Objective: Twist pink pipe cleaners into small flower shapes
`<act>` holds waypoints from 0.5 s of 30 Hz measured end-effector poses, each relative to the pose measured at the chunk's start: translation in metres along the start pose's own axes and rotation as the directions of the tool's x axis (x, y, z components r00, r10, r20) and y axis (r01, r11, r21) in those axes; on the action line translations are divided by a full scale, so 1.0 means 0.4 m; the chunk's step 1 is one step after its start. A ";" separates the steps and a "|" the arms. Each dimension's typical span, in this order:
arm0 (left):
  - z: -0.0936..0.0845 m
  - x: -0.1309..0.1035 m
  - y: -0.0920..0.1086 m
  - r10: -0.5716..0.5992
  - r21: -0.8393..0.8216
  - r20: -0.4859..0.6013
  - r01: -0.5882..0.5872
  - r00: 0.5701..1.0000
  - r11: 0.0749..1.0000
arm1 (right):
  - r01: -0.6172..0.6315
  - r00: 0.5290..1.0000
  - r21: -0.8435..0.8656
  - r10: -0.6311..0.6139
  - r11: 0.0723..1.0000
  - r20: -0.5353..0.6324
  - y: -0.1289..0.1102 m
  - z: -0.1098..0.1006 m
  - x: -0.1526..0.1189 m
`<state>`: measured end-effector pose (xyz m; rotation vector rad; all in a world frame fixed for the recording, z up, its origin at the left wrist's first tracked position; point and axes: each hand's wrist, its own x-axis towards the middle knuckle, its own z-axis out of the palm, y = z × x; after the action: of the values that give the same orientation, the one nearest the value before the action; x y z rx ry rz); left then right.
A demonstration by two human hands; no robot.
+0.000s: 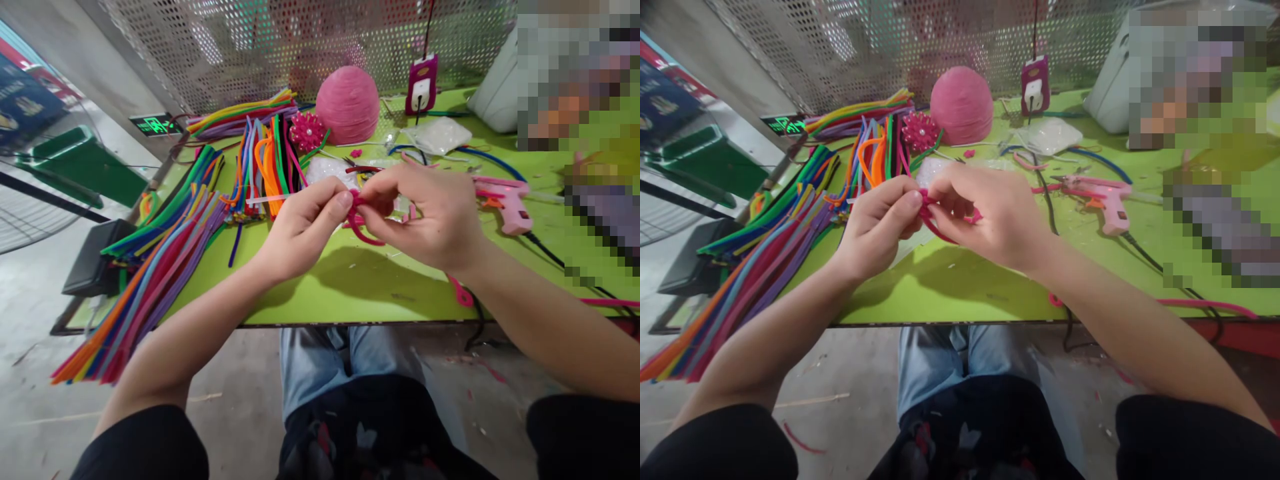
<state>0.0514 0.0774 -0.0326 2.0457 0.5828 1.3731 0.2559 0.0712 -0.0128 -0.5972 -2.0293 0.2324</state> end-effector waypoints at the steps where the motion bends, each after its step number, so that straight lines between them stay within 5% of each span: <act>1: -0.003 0.004 0.006 -0.006 -0.006 0.015 0.006 1.000 1.000 | -0.009 1.000 0.004 0.009 1.000 0.003 -0.002 0.000 -0.001; 9: -0.013 0.014 0.036 -0.137 -0.017 0.078 0.139 0.987 0.990 | -0.257 0.965 0.315 0.259 0.914 0.035 -0.014 0.008 -0.003; 12: -0.014 0.008 0.036 -0.290 -0.144 0.135 0.309 0.947 0.940 | -0.124 0.992 0.162 0.118 0.979 0.045 -0.007 -0.003 -0.002; 15: -0.007 0.009 0.050 -0.497 -0.325 0.186 0.530 0.848 0.783 | 0.199 0.980 -0.105 -0.196 0.974 0.038 0.013 -0.017 0.003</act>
<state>0.0508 0.0661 -0.0155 1.4856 0.7202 0.9649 0.2630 0.0760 -0.0104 -0.4560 -2.1216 0.0115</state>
